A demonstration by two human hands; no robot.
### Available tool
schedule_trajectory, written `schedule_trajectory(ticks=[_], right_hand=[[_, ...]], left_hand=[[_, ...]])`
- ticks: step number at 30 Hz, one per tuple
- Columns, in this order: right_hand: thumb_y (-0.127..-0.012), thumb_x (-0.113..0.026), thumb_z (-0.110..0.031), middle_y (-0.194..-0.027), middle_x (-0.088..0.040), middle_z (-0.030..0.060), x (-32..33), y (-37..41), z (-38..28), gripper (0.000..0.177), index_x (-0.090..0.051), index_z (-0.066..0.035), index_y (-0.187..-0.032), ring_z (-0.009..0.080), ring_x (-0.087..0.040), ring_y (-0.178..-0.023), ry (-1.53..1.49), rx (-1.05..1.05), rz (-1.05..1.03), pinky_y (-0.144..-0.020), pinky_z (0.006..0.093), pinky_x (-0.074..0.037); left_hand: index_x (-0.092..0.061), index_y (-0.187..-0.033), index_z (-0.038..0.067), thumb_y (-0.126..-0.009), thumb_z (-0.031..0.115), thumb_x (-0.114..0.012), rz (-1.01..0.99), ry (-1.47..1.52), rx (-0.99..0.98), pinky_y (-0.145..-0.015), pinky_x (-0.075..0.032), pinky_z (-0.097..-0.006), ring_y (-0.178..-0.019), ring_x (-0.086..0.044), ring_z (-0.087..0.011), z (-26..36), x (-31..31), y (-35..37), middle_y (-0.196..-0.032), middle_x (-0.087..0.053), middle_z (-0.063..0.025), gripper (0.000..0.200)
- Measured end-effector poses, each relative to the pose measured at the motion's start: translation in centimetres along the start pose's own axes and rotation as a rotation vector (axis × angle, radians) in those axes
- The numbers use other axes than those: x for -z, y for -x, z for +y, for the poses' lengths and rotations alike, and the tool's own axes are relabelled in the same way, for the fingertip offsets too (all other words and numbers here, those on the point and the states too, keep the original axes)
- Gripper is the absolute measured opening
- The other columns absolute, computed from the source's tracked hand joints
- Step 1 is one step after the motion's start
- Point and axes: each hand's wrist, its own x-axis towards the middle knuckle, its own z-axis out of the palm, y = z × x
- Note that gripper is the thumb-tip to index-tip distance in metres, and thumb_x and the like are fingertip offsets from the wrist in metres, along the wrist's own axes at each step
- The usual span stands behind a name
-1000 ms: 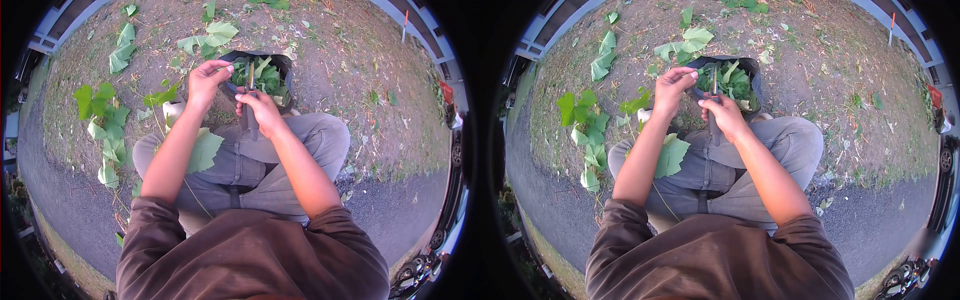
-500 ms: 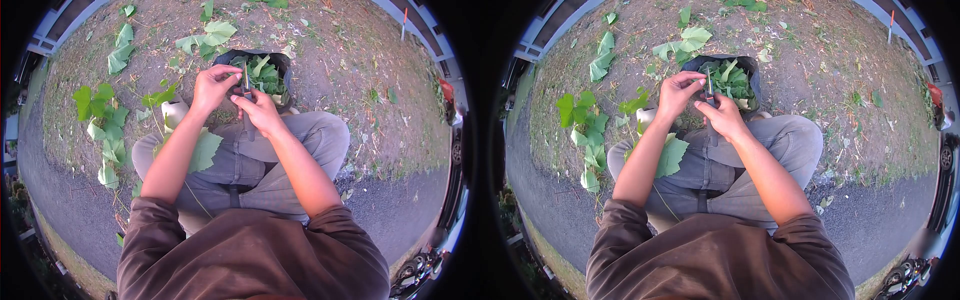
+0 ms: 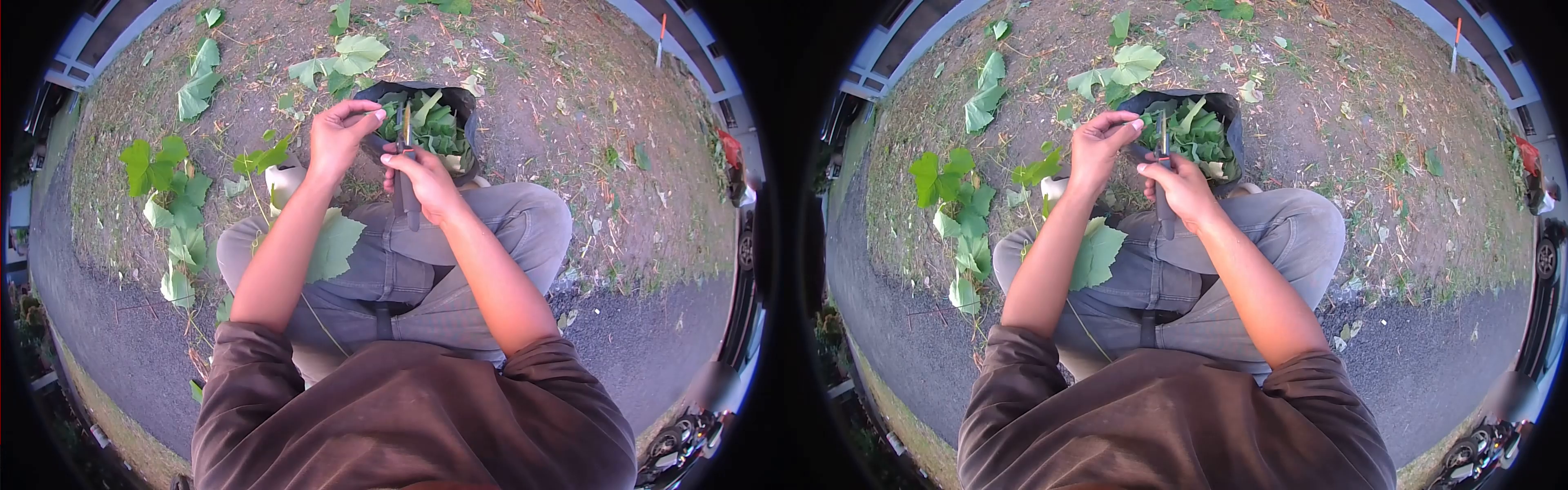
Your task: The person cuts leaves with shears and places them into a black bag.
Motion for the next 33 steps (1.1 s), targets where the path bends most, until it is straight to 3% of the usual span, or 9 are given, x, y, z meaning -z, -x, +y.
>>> schedule_trajectory(ticks=[4,7,11,13,18,23,33], right_hand=[[-0.095,-0.075,-0.022,-0.090,-0.063,0.0022,0.0,0.1,0.2,0.044,-0.061,0.001,-0.130,0.0133,-0.064,-0.082,0.144,0.061,-0.070,-0.076,0.0290,-0.052],[-0.095,-0.075,-0.022,-0.090,-0.062,0.0016,0.1,0.0,0.3,0.044,-0.061,0.001,-0.129,0.0125,-0.062,-0.081,0.150,0.087,-0.057,-0.075,0.0289,-0.050],[-0.095,-0.075,-0.022,-0.089,-0.062,0.0013,0.2,0.1,0.1,0.041,-0.062,0.001,-0.126,0.0117,-0.061,-0.079,0.169,0.106,-0.058,-0.074,0.0287,-0.049],[-0.097,-0.074,-0.023,-0.087,-0.063,0.0010,0.2,0.2,0.1,0.037,-0.064,0.002,-0.122,0.0113,-0.061,-0.076,0.199,0.126,-0.040,-0.072,0.0289,-0.050],[-0.097,-0.075,-0.020,-0.083,-0.063,0.0009,0.0,0.3,0.0,0.034,-0.065,0.003,-0.121,0.0105,-0.061,-0.068,0.193,0.107,-0.019,-0.063,0.0294,-0.052],[-0.096,-0.076,-0.016,-0.082,-0.063,0.0014,-0.1,0.4,0.1,0.035,-0.065,0.003,-0.123,0.0102,-0.060,-0.065,0.141,0.105,-0.018,-0.057,0.0297,-0.052],[-0.097,-0.073,-0.021,-0.089,-0.064,0.0034,0.2,0.0,-0.2,0.038,-0.063,-0.002,-0.128,0.0150,-0.066,-0.078,-0.014,-0.045,0.010,-0.073,0.0305,-0.055]], left_hand=[[-0.079,-0.109,0.002,-0.091,0.009,-0.081,-0.031,-0.043,-0.011,-0.082,-0.056,-0.0260,-0.088,-0.072,-0.0086,-0.2,-0.4,0.2,-0.096,-0.080,-0.0077,0.019],[-0.080,-0.110,0.002,-0.092,0.009,-0.081,-0.074,-0.104,0.015,-0.082,-0.056,-0.0262,-0.089,-0.072,-0.0097,-0.6,-0.4,0.2,-0.101,-0.080,-0.0075,0.020],[-0.080,-0.112,0.002,-0.093,0.009,-0.079,-0.117,-0.206,-0.134,-0.082,-0.056,-0.0267,-0.091,-0.073,-0.0106,-0.6,-0.5,0.3,-0.108,-0.078,-0.0070,0.021],[-0.080,-0.112,0.003,-0.093,0.008,-0.078,-0.134,-0.273,-0.204,-0.082,-0.057,-0.0269,-0.092,-0.073,-0.0109,-0.6,-0.4,0.4,-0.110,-0.077,-0.0069,0.021],[-0.078,-0.110,0.002,-0.092,0.008,-0.079,-0.071,-0.219,-0.028,-0.085,-0.057,-0.0281,-0.094,-0.074,-0.0112,0.0,-0.6,0.6,-0.102,-0.080,-0.0073,0.019],[-0.077,-0.108,0.000,-0.092,0.007,-0.079,-0.064,-0.098,-0.086,-0.088,-0.057,-0.0287,-0.096,-0.075,-0.0127,-0.5,-0.4,0.1,-0.100,-0.080,-0.0072,0.018],[-0.073,-0.117,-0.003,-0.097,0.004,-0.074,-0.059,0.033,-0.031,-0.094,-0.058,-0.0290,-0.107,-0.074,-0.0169,-0.4,0.1,-0.2,-0.112,-0.077,-0.0124,0.021]])
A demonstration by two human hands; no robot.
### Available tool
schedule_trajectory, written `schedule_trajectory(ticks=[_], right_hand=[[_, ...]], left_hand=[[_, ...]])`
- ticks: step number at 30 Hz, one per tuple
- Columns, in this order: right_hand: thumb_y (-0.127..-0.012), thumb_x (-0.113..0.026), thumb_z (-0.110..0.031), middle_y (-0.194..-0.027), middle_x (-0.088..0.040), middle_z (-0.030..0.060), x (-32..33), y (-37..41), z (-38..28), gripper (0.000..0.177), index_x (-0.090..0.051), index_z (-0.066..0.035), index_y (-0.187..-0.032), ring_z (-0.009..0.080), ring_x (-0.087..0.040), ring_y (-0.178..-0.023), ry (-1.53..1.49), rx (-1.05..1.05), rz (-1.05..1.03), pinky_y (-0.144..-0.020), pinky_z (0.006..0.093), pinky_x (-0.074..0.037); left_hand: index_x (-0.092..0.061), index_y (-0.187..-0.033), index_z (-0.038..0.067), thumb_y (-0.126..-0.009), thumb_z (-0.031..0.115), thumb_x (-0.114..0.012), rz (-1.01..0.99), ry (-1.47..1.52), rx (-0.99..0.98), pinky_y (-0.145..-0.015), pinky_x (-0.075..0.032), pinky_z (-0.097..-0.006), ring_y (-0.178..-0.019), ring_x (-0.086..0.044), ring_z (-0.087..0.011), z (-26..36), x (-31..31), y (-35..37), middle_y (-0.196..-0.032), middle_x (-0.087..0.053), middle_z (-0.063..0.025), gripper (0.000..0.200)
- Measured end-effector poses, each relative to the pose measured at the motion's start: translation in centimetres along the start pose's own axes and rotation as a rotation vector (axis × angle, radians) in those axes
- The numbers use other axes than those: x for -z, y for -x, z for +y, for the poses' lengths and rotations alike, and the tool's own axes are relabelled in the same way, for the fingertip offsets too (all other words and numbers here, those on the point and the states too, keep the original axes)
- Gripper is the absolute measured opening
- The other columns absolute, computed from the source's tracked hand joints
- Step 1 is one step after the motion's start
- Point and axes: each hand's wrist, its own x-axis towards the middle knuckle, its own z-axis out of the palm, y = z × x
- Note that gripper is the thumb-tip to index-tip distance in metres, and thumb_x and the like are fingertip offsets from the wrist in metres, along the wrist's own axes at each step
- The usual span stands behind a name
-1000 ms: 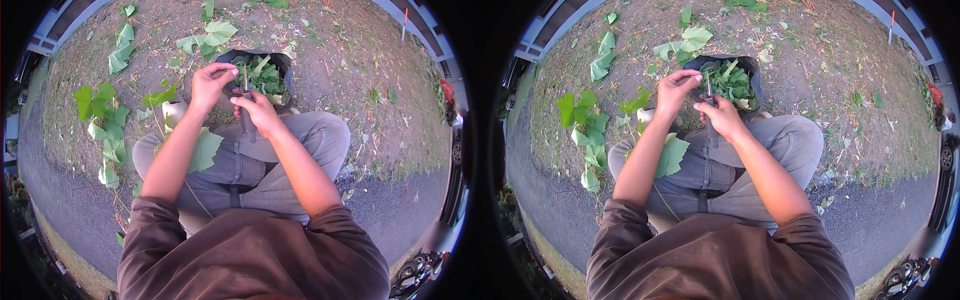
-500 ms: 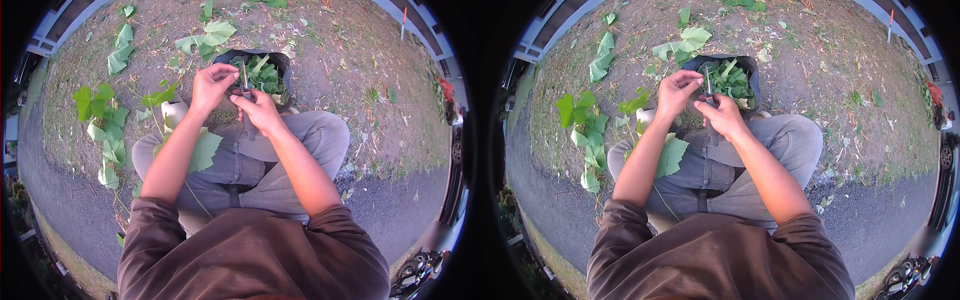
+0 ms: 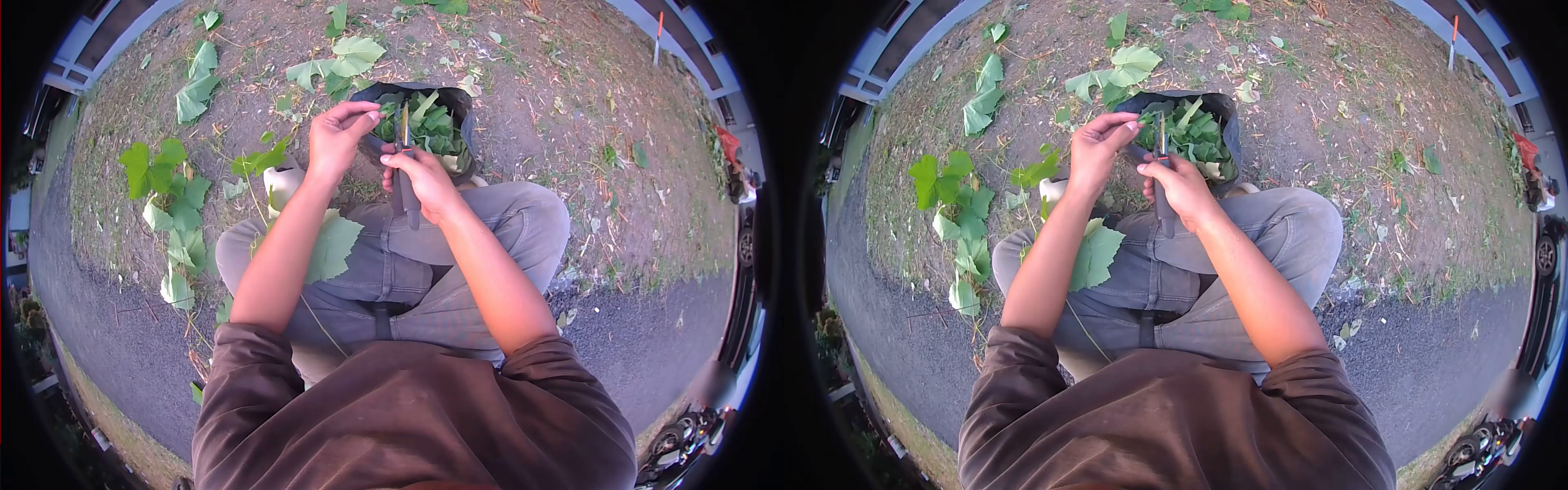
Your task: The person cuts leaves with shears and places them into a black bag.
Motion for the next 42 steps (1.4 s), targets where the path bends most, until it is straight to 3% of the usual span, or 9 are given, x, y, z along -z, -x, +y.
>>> schedule_trajectory(ticks=[7,11,18,32,34,36,38,40,42], right_hand=[[-0.095,-0.073,-0.021,-0.086,-0.064,0.0014,-0.2,0.0,0.6,0.035,-0.062,0.001,-0.121,0.0116,-0.061,-0.076,0.107,0.109,-0.061,-0.073,0.0283,-0.049],[-0.096,-0.073,-0.021,-0.092,-0.063,0.0018,0.1,0.0,0.3,0.038,-0.063,-0.001,-0.127,0.0131,-0.063,-0.083,0.146,0.089,-0.070,-0.078,0.0298,-0.052],[-0.097,-0.075,-0.023,-0.083,-0.062,0.0000,0.0,0.1,0.4,0.030,-0.066,-0.002,-0.116,0.0108,-0.060,-0.070,0.189,0.109,-0.044,-0.066,0.0299,-0.051],[-0.096,-0.074,-0.014,-0.078,-0.061,-0.0004,0.3,0.1,0.0,0.030,-0.067,-0.001,-0.123,0.0104,-0.059,-0.065,0.014,0.034,-0.005,-0.058,0.0303,-0.051],[-0.097,-0.071,-0.016,-0.081,-0.062,0.0012,0.6,0.0,-0.3,0.035,-0.065,-0.001,-0.128,0.0124,-0.061,-0.069,-0.042,0.020,-0.030,-0.065,0.0324,-0.055],[-0.097,-0.071,-0.018,-0.082,-0.064,0.0028,0.3,0.3,-0.8,0.035,-0.065,-0.001,-0.127,0.0148,-0.064,-0.070,-0.128,0.000,-0.060,-0.067,0.0333,-0.057],[-0.097,-0.070,-0.020,-0.082,-0.066,0.0045,0.3,0.2,-0.7,0.035,-0.064,-0.001,-0.126,0.0172,-0.067,-0.071,-0.213,-0.023,-0.090,-0.069,0.0341,-0.058],[-0.101,-0.060,-0.021,-0.097,-0.064,0.0095,0.7,-0.2,0.0,0.045,-0.058,0.001,-0.140,0.0205,-0.066,-0.089,-0.275,-0.074,-0.130,-0.091,0.0421,-0.060],[-0.101,-0.059,-0.021,-0.100,-0.064,0.0110,0.8,-0.1,-0.1,0.043,-0.057,0.001,-0.138,0.0217,-0.066,-0.092,-0.331,-0.074,-0.173,-0.093,0.0436,-0.059]], left_hand=[[-0.074,-0.111,-0.003,-0.094,0.000,-0.074,0.004,-0.110,-0.084,-0.093,-0.060,-0.0297,-0.102,-0.075,-0.0152,-0.6,-0.7,0.2,-0.106,-0.078,-0.0094,0.017],[-0.073,-0.110,-0.001,-0.093,0.000,-0.075,-0.005,-0.243,-0.149,-0.091,-0.061,-0.0303,-0.099,-0.075,-0.0143,0.0,-1.3,0.7,-0.104,-0.077,-0.0066,0.017],[-0.070,-0.112,0.000,-0.093,-0.001,-0.074,-0.018,-0.444,-0.241,-0.091,-0.061,-0.0313,-0.098,-0.076,-0.0155,1.5,-1.5,1.4,-0.103,-0.078,-0.0082,0.019],[-0.070,-0.112,-0.001,-0.093,0.000,-0.074,0.015,-0.194,-0.145,-0.093,-0.060,-0.0313,-0.102,-0.075,-0.0164,-0.4,-0.9,-0.1,-0.103,-0.077,-0.0088,0.019],[-0.070,-0.114,-0.001,-0.094,0.001,-0.073,0.028,-0.190,-0.145,-0.093,-0.060,-0.0310,-0.103,-0.075,-0.0167,-0.5,-0.5,-0.3,-0.103,-0.077,-0.0084,0.020],[-0.071,-0.119,-0.002,-0.097,0.002,-0.068,-0.055,-0.311,-0.051,-0.093,-0.060,-0.0316,-0.110,-0.073,-0.0198,-0.3,-0.3,-0.4,-0.115,-0.075,-0.0109,0.022],[-0.068,-0.126,-0.002,-0.101,0.004,-0.065,-0.120,-0.302,-0.126,-0.099,-0.057,-0.0324,-0.119,-0.069,-0.0188,-0.5,-0.4,-0.2,-0.126,-0.071,-0.0136,0.026],[-0.059,-0.142,0.000,-0.105,0.011,-0.060,-0.201,-0.202,-0.127,-0.109,-0.051,-0.0354,-0.136,-0.058,-0.0193,-0.9,-0.7,0.1,-0.144,-0.062,-0.0186,0.038],[-0.057,-0.144,0.001,-0.105,0.012,-0.062,-0.198,-0.118,-0.051,-0.108,-0.052,-0.0363,-0.132,-0.061,-0.0199,-0.2,-1.2,0.1,-0.139,-0.065,-0.0169,0.041]])
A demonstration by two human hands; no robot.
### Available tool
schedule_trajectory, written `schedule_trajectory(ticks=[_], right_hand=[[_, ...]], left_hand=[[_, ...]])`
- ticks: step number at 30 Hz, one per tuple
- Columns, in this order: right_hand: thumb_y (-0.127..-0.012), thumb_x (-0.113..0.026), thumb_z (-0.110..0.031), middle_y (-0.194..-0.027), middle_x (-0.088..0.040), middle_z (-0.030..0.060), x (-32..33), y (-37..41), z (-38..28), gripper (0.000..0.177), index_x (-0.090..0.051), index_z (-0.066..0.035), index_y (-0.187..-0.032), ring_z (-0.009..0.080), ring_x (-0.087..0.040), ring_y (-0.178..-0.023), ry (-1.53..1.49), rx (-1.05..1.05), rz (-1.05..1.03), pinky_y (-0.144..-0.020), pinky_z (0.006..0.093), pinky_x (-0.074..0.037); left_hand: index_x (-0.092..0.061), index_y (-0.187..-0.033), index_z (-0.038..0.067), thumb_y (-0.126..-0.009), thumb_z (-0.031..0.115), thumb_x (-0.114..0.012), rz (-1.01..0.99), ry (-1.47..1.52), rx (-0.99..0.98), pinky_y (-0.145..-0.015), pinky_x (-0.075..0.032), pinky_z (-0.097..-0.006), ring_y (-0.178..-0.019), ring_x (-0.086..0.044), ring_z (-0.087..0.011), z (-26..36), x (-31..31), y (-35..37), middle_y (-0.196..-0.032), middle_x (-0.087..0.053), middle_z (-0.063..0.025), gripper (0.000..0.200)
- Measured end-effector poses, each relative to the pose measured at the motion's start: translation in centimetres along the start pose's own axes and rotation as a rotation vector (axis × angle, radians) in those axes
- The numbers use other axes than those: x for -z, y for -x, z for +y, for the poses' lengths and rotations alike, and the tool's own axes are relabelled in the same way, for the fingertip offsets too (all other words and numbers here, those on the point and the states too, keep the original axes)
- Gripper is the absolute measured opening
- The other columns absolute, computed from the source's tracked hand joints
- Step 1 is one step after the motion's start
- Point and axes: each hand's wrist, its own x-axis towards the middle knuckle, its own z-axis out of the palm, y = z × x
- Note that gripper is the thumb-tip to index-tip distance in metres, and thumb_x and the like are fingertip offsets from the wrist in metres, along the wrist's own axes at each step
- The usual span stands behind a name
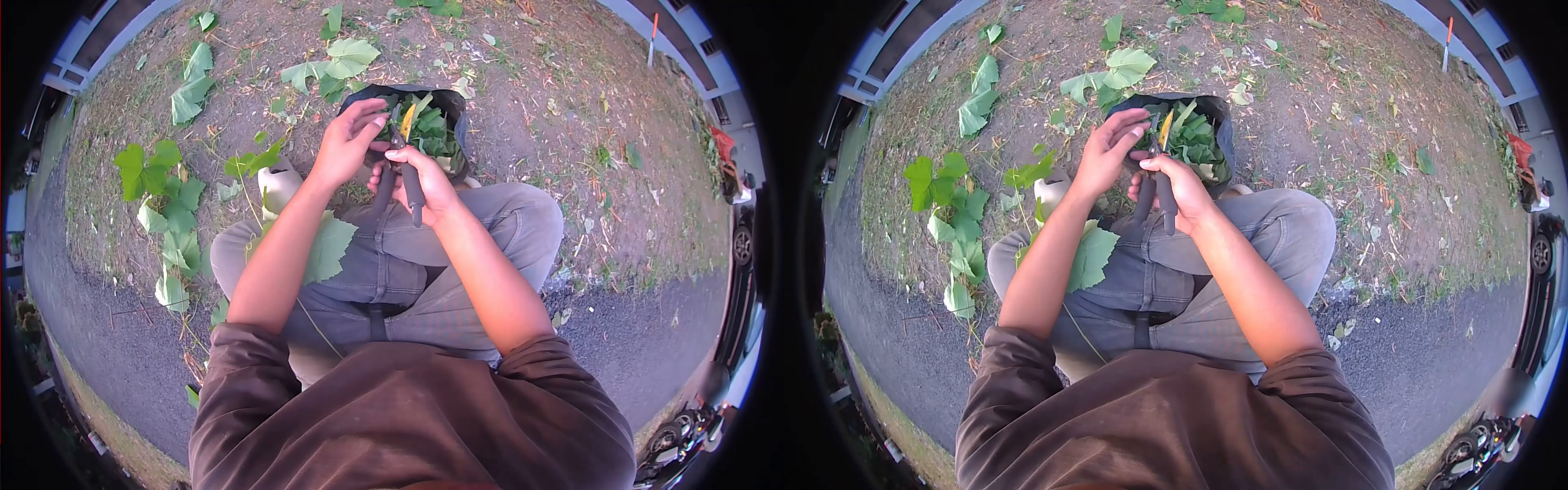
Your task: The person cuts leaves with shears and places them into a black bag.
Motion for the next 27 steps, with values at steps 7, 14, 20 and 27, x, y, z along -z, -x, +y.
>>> schedule_trajectory(ticks=[7,14,20,27], right_hand=[[-0.102,-0.055,-0.018,-0.103,-0.063,0.0137,-0.3,0.2,0.0,0.026,-0.054,-0.001,-0.121,0.0250,-0.066,-0.098,-0.061,0.017,-0.092,-0.097,0.0473,-0.057],[-0.102,-0.053,-0.018,-0.101,-0.064,0.0131,-0.4,0.2,0.2,0.027,-0.054,-0.002,-0.123,0.0258,-0.066,-0.096,-0.033,-0.004,-0.143,-0.096,0.0470,-0.055],[-0.102,-0.054,-0.020,-0.100,-0.065,0.0126,-0.2,0.2,0.8,0.040,-0.056,0.001,-0.136,0.0257,-0.066,-0.096,0.083,-0.064,-0.125,-0.095,0.0422,-0.053],[-0.100,-0.057,-0.022,-0.096,-0.066,0.0110,-0.3,0.0,1.2,0.042,-0.057,0.001,-0.136,0.0246,-0.068,-0.091,0.031,-0.085,-0.067,-0.090,0.0403,-0.056]], left_hand=[[-0.055,-0.144,0.004,-0.100,0.015,-0.073,-0.130,0.371,0.285,-0.088,-0.060,-0.0315,-0.102,-0.071,-0.0176,-0.4,1.0,-0.1,-0.112,-0.072,-0.0083,0.049],[-0.056,-0.141,0.001,-0.100,0.011,-0.072,-0.160,0.583,0.382,-0.081,-0.057,-0.0261,-0.090,-0.071,-0.0157,-0.5,1.6,-0.5,-0.108,-0.072,-0.0076,0.045],[-0.060,-0.138,0.002,-0.102,0.013,-0.068,-0.173,0.513,0.377,-0.078,-0.058,-0.0258,-0.093,-0.070,-0.0131,0.2,1.6,-0.7,-0.109,-0.070,-0.0061,0.038],[-0.061,-0.137,0.000,-0.104,0.015,-0.065,0.034,0.155,0.026,-0.103,-0.055,-0.0347,-0.120,-0.068,-0.0220,-1.3,1.2,-2.5,-0.128,-0.071,-0.0116,0.036]])
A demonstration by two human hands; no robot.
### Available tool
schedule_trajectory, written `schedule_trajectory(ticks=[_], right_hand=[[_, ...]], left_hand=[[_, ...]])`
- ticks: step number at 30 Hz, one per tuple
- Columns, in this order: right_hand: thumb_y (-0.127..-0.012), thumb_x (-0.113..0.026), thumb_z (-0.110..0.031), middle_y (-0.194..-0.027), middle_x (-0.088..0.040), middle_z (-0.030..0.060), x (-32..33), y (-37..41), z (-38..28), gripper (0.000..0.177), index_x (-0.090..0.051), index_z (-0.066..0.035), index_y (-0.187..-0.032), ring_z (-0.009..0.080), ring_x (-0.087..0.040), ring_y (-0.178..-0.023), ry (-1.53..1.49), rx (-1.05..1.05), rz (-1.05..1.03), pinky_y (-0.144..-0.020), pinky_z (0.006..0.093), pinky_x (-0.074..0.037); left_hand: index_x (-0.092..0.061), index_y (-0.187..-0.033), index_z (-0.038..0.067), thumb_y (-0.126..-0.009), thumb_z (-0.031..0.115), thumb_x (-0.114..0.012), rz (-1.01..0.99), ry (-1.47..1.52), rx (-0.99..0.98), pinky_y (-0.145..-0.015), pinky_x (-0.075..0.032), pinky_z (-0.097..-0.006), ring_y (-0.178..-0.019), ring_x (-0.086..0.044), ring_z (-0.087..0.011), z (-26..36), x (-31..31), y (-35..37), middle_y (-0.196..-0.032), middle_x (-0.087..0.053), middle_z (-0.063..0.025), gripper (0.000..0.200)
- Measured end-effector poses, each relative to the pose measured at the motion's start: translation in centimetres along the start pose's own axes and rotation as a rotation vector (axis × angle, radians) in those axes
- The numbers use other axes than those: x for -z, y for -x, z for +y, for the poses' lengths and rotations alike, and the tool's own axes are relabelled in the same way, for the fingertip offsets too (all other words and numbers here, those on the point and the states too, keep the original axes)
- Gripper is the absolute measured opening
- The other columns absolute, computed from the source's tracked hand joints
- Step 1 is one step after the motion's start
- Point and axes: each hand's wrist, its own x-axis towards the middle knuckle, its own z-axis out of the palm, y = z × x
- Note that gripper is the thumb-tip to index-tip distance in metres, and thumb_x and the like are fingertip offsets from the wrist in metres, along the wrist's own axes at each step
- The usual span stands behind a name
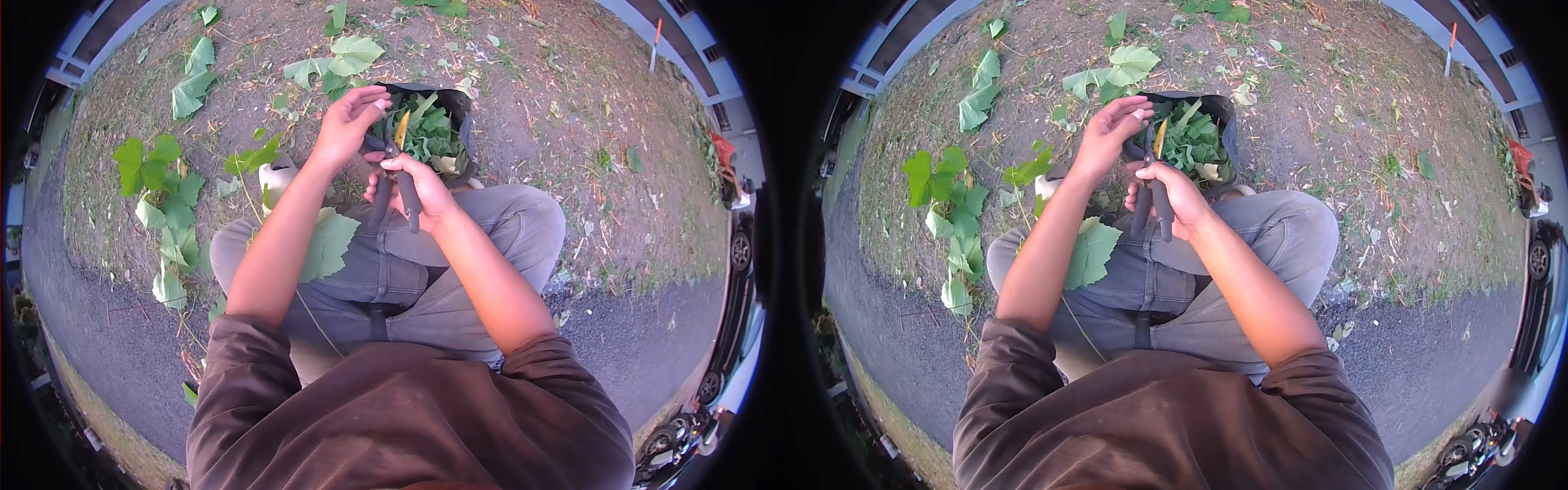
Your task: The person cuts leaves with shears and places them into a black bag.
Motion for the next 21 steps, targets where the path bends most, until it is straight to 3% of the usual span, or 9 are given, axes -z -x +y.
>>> schedule_trajectory(ticks=[1,5,7,11,13,14,16,17,21], right_hand=[[-0.099,-0.059,-0.022,-0.093,-0.067,0.0094,0.1,-0.1,0.1,0.040,-0.058,-0.001,-0.133,0.0232,-0.070,-0.087,-0.062,-0.011,0.029,-0.085,0.0383,-0.059],[-0.098,-0.059,-0.023,-0.095,-0.067,0.0106,0.1,0.0,-0.1,0.041,-0.058,-0.001,-0.133,0.0247,-0.070,-0.087,-0.127,-0.037,0.057,-0.087,0.0400,-0.059],[-0.099,-0.056,-0.020,-0.103,-0.062,0.0148,-0.2,0.2,-0.3,0.044,-0.057,0.003,-0.135,0.0265,-0.065,-0.098,-0.112,0.007,0.052,-0.100,0.0475,-0.055],[-0.098,-0.054,-0.018,-0.108,-0.063,0.0156,-0.4,0.4,-0.3,0.044,-0.055,0.004,-0.136,0.0282,-0.065,-0.103,-0.139,0.102,-0.005,-0.104,0.0487,-0.053],[-0.098,-0.051,-0.016,-0.114,-0.064,0.0170,-0.7,0.7,-0.5,0.044,-0.053,0.004,-0.137,0.0303,-0.065,-0.111,-0.106,0.154,-0.087,-0.109,0.0500,-0.051],[-0.098,-0.051,-0.016,-0.114,-0.064,0.0170,-0.6,0.6,-0.5,0.044,-0.053,0.004,-0.137,0.0303,-0.065,-0.111,-0.106,0.154,-0.089,-0.109,0.0500,-0.051],[-0.098,-0.049,-0.016,-0.120,-0.065,0.0188,-0.4,0.5,-0.4,0.043,-0.052,0.005,-0.136,0.0320,-0.065,-0.116,-0.062,0.165,-0.197,-0.112,0.0500,-0.048],[-0.098,-0.049,-0.016,-0.120,-0.065,0.0188,-0.6,0.5,-0.4,0.043,-0.052,0.005,-0.136,0.0320,-0.065,-0.116,-0.063,0.165,-0.198,-0.112,0.0500,-0.048],[-0.097,-0.051,-0.016,-0.115,-0.067,0.0185,-1.3,0.9,-0.4,0.041,-0.054,0.007,-0.131,0.0295,-0.068,-0.111,0.001,0.143,-0.238,-0.110,0.0459,-0.051]], left_hand=[[-0.062,-0.135,-0.002,-0.104,0.013,-0.065,0.018,-0.174,-0.102,-0.108,-0.053,-0.0368,-0.125,-0.066,-0.0247,-0.4,0.1,-0.1,-0.131,-0.071,-0.0124,0.035],[-0.063,-0.134,-0.003,-0.104,0.011,-0.064,0.021,-0.256,-0.102,-0.110,-0.051,-0.0383,-0.129,-0.064,-0.0258,0.3,-0.6,0.6,-0.135,-0.068,-0.0133,0.033],[-0.064,-0.133,-0.001,-0.103,0.011,-0.065,0.006,-0.271,-0.204,-0.112,-0.051,-0.0395,-0.131,-0.063,-0.0265,0.3,-0.8,0.9,-0.139,-0.065,-0.0135,0.032],[-0.061,-0.139,0.002,-0.102,0.012,-0.067,-0.020,-0.258,-0.108,-0.107,-0.055,-0.0378,-0.130,-0.063,-0.0259,2.1,-1.4,1.8,-0.142,-0.062,-0.0135,0.039],[-0.055,-0.146,0.006,-0.100,0.013,-0.071,-0.036,0.005,0.100,-0.094,-0.060,-0.0336,-0.117,-0.068,-0.0229,4.2,-1.8,2.5,-0.133,-0.066,-0.0131,0.049],[-0.055,-0.146,0.006,-0.100,0.013,-0.071,-0.035,0.003,0.099,-0.094,-0.060,-0.0336,-0.117,-0.068,-0.0229,4.2,-1.4,2.5,-0.133,-0.066,-0.0131,0.049],[-0.050,-0.150,0.008,-0.098,0.013,-0.074,-0.278,0.201,0.291,-0.081,-0.060,-0.0292,-0.100,-0.071,-0.0185,3.9,-0.3,2.6,-0.119,-0.071,-0.0112,0.057],[-0.052,-0.148,0.007,-0.097,0.012,-0.076,-0.290,0.239,0.321,-0.075,-0.058,-0.0268,-0.089,-0.072,-0.0149,3.9,-0.2,2.7,-0.107,-0.072,-0.0084,0.057],[-0.054,-0.147,0.007,-0.096,0.010,-0.077,-0.336,0.253,0.289,-0.073,-0.058,-0.0254,-0.087,-0.072,-0.0135,3.8,0.3,2.4,-0.105,-0.073,-0.0073,0.056]])
